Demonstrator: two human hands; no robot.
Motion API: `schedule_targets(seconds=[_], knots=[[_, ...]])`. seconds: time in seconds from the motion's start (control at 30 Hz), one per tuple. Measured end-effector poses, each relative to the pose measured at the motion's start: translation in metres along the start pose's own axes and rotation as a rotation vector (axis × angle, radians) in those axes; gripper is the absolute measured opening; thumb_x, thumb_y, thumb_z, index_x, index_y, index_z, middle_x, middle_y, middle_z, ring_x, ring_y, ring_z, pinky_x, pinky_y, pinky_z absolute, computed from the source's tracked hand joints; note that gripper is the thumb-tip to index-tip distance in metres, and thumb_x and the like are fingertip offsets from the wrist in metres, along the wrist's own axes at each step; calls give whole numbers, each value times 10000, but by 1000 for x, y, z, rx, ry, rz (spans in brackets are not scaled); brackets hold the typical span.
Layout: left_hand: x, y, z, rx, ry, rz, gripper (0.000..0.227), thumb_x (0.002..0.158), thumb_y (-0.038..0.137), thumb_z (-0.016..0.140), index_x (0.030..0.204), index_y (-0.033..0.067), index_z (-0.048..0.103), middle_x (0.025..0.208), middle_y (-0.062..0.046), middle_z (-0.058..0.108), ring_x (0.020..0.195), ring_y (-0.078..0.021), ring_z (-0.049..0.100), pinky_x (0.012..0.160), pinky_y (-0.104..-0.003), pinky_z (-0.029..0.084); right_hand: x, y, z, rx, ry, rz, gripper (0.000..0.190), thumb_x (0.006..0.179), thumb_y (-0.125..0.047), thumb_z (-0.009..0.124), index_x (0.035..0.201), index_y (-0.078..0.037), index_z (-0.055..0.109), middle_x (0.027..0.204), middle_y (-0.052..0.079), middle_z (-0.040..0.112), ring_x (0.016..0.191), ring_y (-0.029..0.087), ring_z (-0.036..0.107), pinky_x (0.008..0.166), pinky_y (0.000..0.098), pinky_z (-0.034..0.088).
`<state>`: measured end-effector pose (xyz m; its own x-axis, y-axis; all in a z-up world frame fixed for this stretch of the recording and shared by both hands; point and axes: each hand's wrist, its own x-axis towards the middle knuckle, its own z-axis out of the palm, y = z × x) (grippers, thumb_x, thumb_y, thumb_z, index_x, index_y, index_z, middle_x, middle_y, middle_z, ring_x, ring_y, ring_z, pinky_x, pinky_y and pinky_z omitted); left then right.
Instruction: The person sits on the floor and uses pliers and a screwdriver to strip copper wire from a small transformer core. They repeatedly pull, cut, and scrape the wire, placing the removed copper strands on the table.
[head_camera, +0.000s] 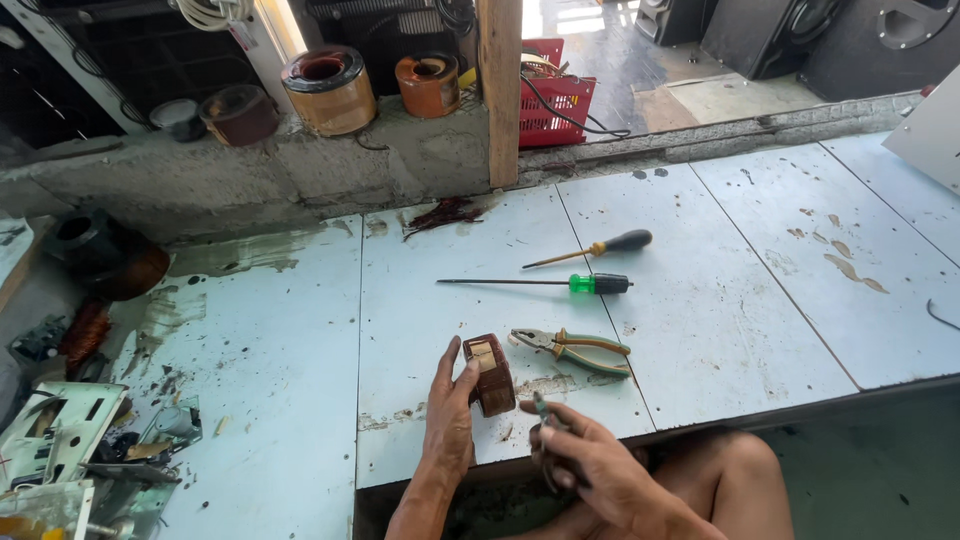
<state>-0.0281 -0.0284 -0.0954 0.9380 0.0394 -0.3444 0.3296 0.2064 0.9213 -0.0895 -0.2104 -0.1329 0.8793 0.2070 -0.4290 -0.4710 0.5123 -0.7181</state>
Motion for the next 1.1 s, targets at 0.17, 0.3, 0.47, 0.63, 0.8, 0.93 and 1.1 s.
schedule_targets(seconds=[0.17, 0.3, 0.47, 0.63, 0.8, 0.93, 1.1], knots=[[0, 6, 7, -167, -20, -42, 690, 965, 298, 556, 1630, 255, 375, 1398, -130, 574, 1198, -289, 605, 974, -432, 508, -25, -14, 36, -396, 12, 36, 441, 1007, -155, 569, 1445, -124, 613, 991, 91, 786, 651, 116, 507, 599, 227, 402], [5, -1, 7, -309, -30, -61, 675, 974, 253, 564, 1631, 246, 407, 1126, -237, 741, 926, -360, 739, 798, -439, 598, -11, -2, 30, -768, 63, -29, 429, 965, -348, 570, 1349, -166, 628, 1123, -42, 904, 1074, 57, 701, 1007, 225, 454], [2, 2, 4, -300, -41, -85, 684, 977, 251, 561, 1638, 260, 385, 1122, -237, 735, 927, -376, 744, 778, -469, 606, -11, 1, 36, -415, 128, 138, 295, 1002, -296, 648, 1248, -141, 700, 917, -9, 652, 740, 68, 482, 586, 234, 273], [6, 0, 4, -266, -49, -41, 666, 981, 248, 557, 1630, 244, 410, 1172, -197, 728, 898, -362, 746, 784, -450, 613, -11, 0, 39, -365, -85, 60, 295, 1045, -187, 558, 1294, -43, 626, 826, 118, 694, 547, 93, 418, 425, 191, 259], [6, 1, 1, -220, -69, -63, 657, 979, 284, 555, 1620, 280, 416, 1096, -252, 761, 875, -372, 734, 780, -441, 580, -10, -14, 54, -513, -39, 69, 321, 1031, -245, 535, 1294, -80, 614, 1083, 109, 804, 754, 146, 726, 389, 205, 372], [4, 2, 0, -199, -76, -71, 647, 984, 305, 549, 1617, 303, 416, 1093, -231, 763, 884, -337, 722, 631, -410, 540, -4, -17, 55, -526, -48, 47, 272, 1036, -230, 528, 1212, -47, 627, 1099, 96, 778, 769, 190, 753, 419, 249, 438], [9, -2, -1, -197, -56, -59, 615, 992, 270, 557, 1599, 252, 463, 1239, -130, 685, 1017, -258, 650, 777, -397, 567, -4, -25, 59, -558, -47, 85, 283, 1042, -276, 533, 1187, -57, 638, 1016, 59, 627, 774, 193, 741, 456, 268, 474]])
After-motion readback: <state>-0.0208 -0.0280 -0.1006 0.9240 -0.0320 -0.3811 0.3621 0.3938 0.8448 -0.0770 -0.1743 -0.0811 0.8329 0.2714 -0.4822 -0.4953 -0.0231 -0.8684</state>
